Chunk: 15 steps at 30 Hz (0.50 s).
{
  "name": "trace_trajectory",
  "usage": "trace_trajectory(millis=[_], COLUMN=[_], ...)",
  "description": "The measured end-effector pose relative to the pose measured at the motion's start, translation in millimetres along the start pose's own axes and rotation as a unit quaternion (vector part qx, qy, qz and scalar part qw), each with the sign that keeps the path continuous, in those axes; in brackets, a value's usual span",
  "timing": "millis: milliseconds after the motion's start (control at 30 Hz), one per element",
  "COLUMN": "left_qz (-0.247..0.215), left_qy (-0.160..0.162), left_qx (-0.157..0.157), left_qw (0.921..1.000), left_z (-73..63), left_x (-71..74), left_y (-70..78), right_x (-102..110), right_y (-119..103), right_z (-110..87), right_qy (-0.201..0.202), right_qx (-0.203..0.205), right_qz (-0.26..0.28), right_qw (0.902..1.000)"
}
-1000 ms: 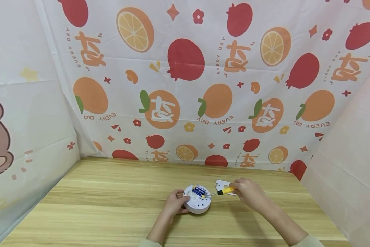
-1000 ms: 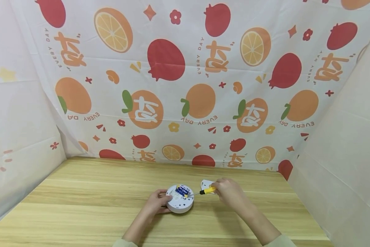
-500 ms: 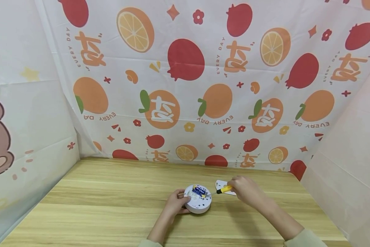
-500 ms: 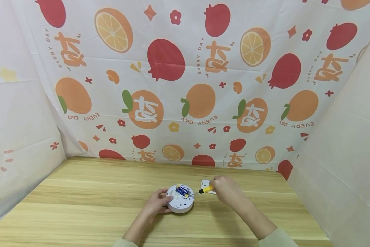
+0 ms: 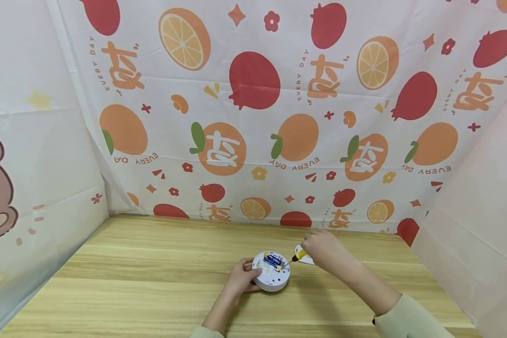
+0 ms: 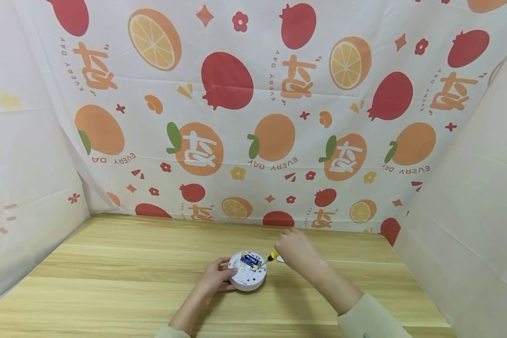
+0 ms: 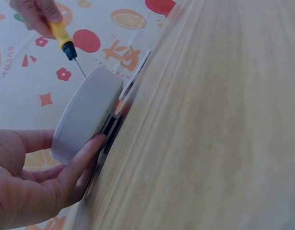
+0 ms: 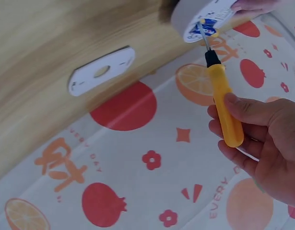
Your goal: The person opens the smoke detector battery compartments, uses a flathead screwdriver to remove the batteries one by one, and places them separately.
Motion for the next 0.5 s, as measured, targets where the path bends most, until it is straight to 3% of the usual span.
trace_trajectory(millis=[133, 500], left_qz=[-0.002, 0.006], left_qy=[-0.003, -0.005], left_qx=[0.000, 0.008], left_qw=[1.0000, 0.9999], left_z=[0.4, -0.7], left_x=[-0.2, 0.5], left_y=[0.0, -1.0], right_x=[4.0, 2.3], right_y=[-1.6, 0.8], right_z=[5.9, 8.7], right_qy=[-0.002, 0.000], right_qx=[0.005, 0.007], right_qz=[-0.019, 0.006], right_qw=[0.9998, 1.0000])
Point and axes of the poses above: each hand's wrist, its own z-axis towards the middle knuckle, its own x-axis out of the back of the hand, y = z × x, the point moved 2 cm from there along z, towards the middle knuckle, and after that the axes turned 1 degree about -y, right-handed, at the moved point
